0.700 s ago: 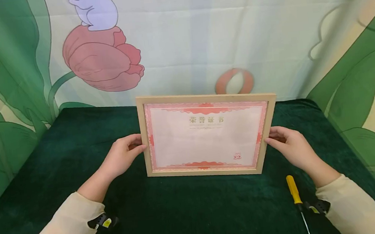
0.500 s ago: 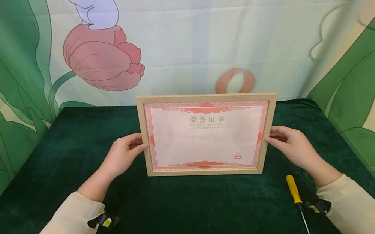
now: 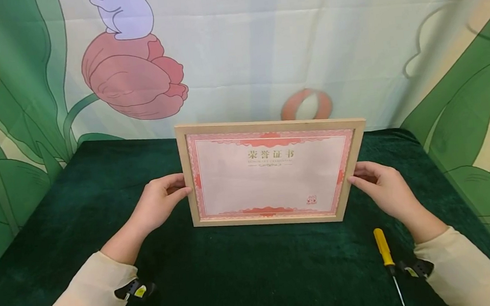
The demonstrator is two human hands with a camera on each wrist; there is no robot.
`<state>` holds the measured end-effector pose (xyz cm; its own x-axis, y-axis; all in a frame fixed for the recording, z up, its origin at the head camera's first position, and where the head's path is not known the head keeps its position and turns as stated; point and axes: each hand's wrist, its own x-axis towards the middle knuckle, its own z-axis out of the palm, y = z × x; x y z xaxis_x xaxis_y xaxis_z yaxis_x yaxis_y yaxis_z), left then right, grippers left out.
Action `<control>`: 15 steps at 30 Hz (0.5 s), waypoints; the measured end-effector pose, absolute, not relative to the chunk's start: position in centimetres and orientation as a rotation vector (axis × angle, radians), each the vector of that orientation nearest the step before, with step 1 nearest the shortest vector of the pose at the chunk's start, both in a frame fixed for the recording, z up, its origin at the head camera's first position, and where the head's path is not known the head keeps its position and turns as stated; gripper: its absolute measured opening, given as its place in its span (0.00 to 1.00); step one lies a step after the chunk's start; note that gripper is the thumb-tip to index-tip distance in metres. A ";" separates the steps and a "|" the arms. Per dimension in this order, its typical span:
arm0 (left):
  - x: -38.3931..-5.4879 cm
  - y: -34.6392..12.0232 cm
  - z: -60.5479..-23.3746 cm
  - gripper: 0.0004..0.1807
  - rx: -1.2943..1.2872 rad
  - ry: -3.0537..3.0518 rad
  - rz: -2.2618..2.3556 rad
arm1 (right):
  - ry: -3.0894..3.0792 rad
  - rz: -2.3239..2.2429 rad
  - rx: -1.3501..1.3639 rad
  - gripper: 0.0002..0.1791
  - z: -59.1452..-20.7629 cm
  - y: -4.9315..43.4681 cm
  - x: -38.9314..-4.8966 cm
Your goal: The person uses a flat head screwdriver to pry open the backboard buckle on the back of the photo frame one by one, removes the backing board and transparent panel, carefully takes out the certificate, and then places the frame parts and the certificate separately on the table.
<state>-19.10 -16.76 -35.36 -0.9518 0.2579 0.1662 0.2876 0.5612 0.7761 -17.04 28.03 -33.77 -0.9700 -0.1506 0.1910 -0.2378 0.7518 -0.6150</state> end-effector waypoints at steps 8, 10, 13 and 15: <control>-19.3 -16.8 -35.4 0.19 -0.500 -2.717 -1.379 | -2.795 1.019 0.294 0.21 -33.7 28.1 -17.1; -19.4 -16.7 -35.4 0.19 -0.501 -2.712 -1.381 | -2.788 1.014 0.297 0.21 -33.6 28.1 -17.1; -19.4 -16.7 -35.3 0.18 -0.490 -2.708 -1.386 | -2.782 1.010 0.302 0.20 -33.7 28.1 -17.2; -19.5 -16.7 -35.3 0.19 -0.479 -2.709 -1.391 | -2.776 1.006 0.307 0.20 -33.7 28.1 -17.3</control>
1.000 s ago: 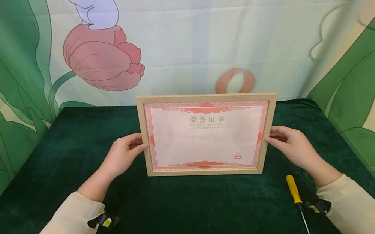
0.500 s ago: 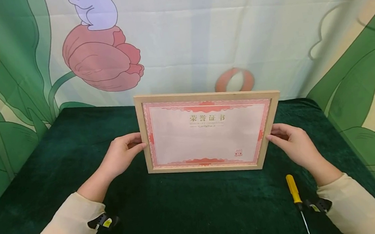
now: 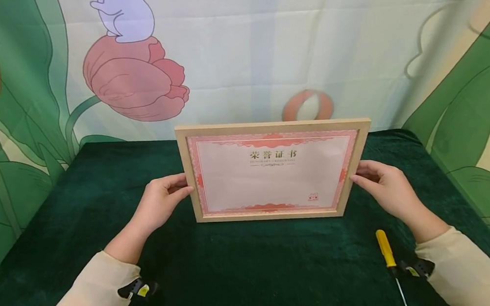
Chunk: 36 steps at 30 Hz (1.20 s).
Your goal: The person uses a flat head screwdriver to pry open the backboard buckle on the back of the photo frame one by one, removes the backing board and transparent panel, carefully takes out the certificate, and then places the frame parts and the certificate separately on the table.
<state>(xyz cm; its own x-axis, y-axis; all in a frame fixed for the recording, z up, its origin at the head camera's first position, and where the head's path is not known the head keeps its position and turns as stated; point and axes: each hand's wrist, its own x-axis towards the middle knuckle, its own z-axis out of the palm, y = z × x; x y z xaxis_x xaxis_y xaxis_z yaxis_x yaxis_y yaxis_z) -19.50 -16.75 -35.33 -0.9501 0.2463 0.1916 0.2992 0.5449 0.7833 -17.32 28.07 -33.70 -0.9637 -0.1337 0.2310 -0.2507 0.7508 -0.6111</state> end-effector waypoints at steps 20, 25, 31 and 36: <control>-19.7 -16.7 -35.7 0.18 -0.493 -2.648 -1.409 | -2.725 0.963 0.320 0.19 -34.4 28.4 -17.4; -19.9 -16.8 -35.8 0.18 -0.507 -2.641 -1.408 | -2.696 0.930 0.332 0.17 -34.5 28.3 -17.4; -20.0 -16.7 -36.0 0.17 -0.507 -2.632 -1.428 | -2.671 0.893 0.341 0.16 -34.7 28.4 -17.3; -20.1 -16.6 -36.0 0.17 -0.526 -2.621 -1.432 | -2.656 0.889 0.348 0.15 -34.9 28.5 -17.3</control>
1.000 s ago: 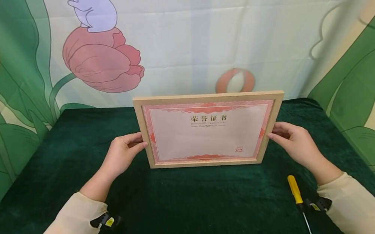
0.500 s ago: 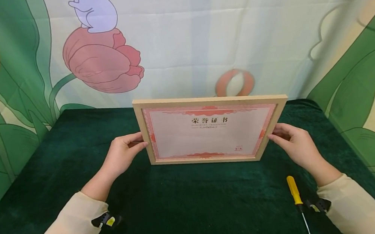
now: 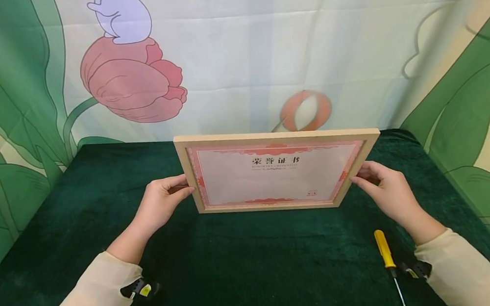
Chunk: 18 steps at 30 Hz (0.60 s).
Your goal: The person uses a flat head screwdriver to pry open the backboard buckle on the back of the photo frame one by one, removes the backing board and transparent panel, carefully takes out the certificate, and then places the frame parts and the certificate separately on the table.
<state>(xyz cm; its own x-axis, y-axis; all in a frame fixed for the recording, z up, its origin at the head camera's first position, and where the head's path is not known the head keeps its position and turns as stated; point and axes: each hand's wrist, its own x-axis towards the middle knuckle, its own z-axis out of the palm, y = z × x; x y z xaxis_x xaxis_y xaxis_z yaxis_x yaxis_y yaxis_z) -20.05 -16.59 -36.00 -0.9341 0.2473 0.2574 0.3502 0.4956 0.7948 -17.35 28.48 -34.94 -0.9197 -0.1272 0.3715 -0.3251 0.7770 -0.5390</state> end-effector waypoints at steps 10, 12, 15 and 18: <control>-20.2 -16.6 -36.0 0.17 -0.507 -2.637 -1.439 | -2.638 0.854 0.390 0.14 -35.2 28.5 -17.6; -20.2 -16.6 -36.1 0.17 -0.511 -2.634 -1.436 | -2.638 0.852 0.391 0.14 -35.2 28.5 -17.6; -20.2 -16.6 -36.0 0.16 -0.516 -2.631 -1.427 | -2.638 0.856 0.390 0.14 -35.3 28.5 -17.6; -20.1 -16.5 -36.0 0.16 -0.503 -2.639 -1.422 | -2.641 0.863 0.387 0.15 -35.4 28.5 -17.6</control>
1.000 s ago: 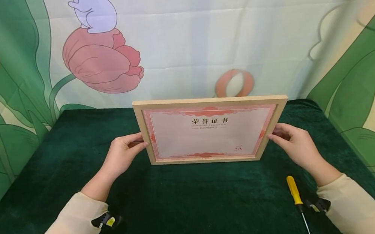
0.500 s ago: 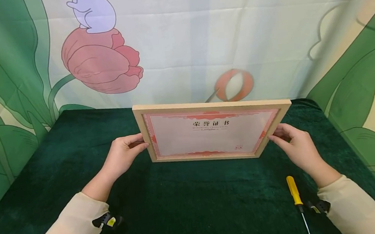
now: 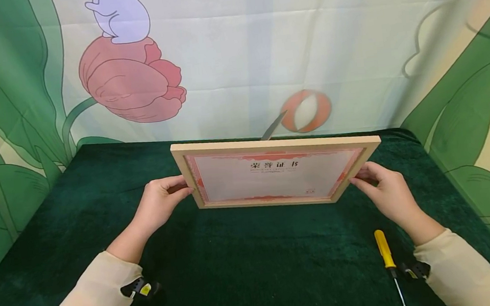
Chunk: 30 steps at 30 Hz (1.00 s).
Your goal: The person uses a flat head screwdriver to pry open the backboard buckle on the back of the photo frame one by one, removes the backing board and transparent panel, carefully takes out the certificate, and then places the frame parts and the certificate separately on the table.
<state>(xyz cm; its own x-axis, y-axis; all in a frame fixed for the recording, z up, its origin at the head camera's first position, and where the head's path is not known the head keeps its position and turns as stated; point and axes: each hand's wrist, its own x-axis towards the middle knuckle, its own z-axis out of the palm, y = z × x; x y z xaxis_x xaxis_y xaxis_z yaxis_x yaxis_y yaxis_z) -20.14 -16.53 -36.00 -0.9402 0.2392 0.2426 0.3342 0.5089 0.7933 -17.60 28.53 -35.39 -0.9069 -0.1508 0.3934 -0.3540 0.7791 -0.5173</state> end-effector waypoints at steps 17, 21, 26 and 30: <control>-20.3 -17.0 -36.3 0.16 -0.551 -2.669 -1.442 | -2.646 0.906 0.430 0.17 -35.2 28.8 -17.4; -20.2 -17.7 -36.3 0.16 -0.586 -2.727 -1.481 | -2.661 0.926 0.443 0.18 -35.1 29.0 -17.3; -20.0 -18.4 -36.4 0.22 -0.527 -2.840 -1.668 | -2.672 0.943 0.457 0.18 -34.8 29.0 -17.2; -19.9 -18.6 -36.5 0.35 -0.436 -2.908 -1.955 | -2.683 0.953 0.459 0.18 -34.7 29.1 -17.1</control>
